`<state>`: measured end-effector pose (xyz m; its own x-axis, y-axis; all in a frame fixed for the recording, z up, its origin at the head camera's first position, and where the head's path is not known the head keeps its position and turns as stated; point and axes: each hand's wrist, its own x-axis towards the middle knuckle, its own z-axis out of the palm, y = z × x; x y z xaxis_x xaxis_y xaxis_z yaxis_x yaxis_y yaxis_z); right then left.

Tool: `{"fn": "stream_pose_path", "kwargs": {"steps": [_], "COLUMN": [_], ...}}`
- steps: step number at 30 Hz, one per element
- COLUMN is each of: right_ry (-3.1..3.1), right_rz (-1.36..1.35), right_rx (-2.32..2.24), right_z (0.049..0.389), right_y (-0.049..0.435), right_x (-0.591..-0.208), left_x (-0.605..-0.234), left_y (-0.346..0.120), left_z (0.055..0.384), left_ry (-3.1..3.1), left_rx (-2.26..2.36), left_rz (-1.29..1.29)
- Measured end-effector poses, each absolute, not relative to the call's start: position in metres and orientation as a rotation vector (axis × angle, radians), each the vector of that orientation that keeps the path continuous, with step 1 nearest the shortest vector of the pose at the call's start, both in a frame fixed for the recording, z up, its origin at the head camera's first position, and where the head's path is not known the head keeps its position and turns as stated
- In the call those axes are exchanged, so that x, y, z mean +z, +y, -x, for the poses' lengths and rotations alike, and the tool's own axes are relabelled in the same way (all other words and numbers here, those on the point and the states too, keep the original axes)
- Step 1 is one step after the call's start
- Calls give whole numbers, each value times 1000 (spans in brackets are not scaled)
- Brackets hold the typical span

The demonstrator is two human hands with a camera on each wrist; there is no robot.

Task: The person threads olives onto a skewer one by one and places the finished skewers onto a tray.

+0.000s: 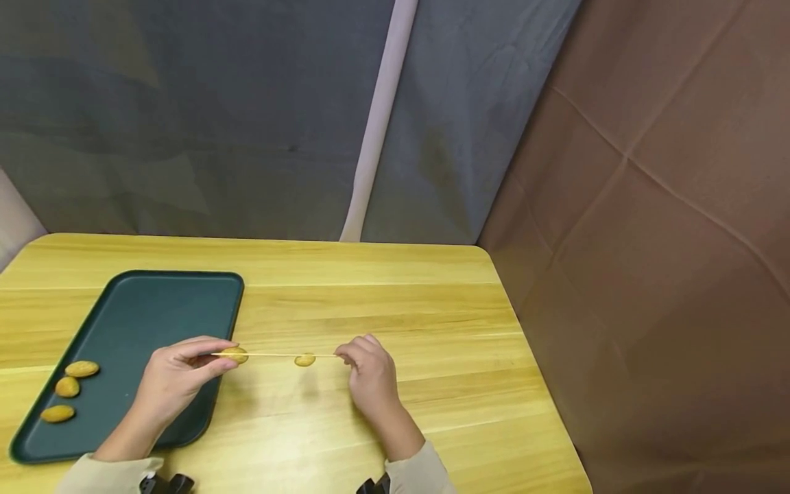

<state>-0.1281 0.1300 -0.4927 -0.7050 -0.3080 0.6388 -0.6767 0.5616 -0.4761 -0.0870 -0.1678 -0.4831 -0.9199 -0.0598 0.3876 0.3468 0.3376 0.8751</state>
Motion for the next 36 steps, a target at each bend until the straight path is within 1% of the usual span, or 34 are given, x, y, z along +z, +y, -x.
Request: {"fn": "stream_pose_path", "kwargs": {"steps": [25, 36], "right_ry": [-2301, -2306], "right_rz": [-832, -837], "right_rx": [944, 949], "right_z": [128, 128], "right_y": [119, 118], "right_x": [-496, -495], "left_x": [-492, -492], "left_y": [-151, -149], "left_z": [89, 93], "left_ry": [-2208, -2211], "left_rx": [-1677, -1639], "left_rz": [278, 279]}}
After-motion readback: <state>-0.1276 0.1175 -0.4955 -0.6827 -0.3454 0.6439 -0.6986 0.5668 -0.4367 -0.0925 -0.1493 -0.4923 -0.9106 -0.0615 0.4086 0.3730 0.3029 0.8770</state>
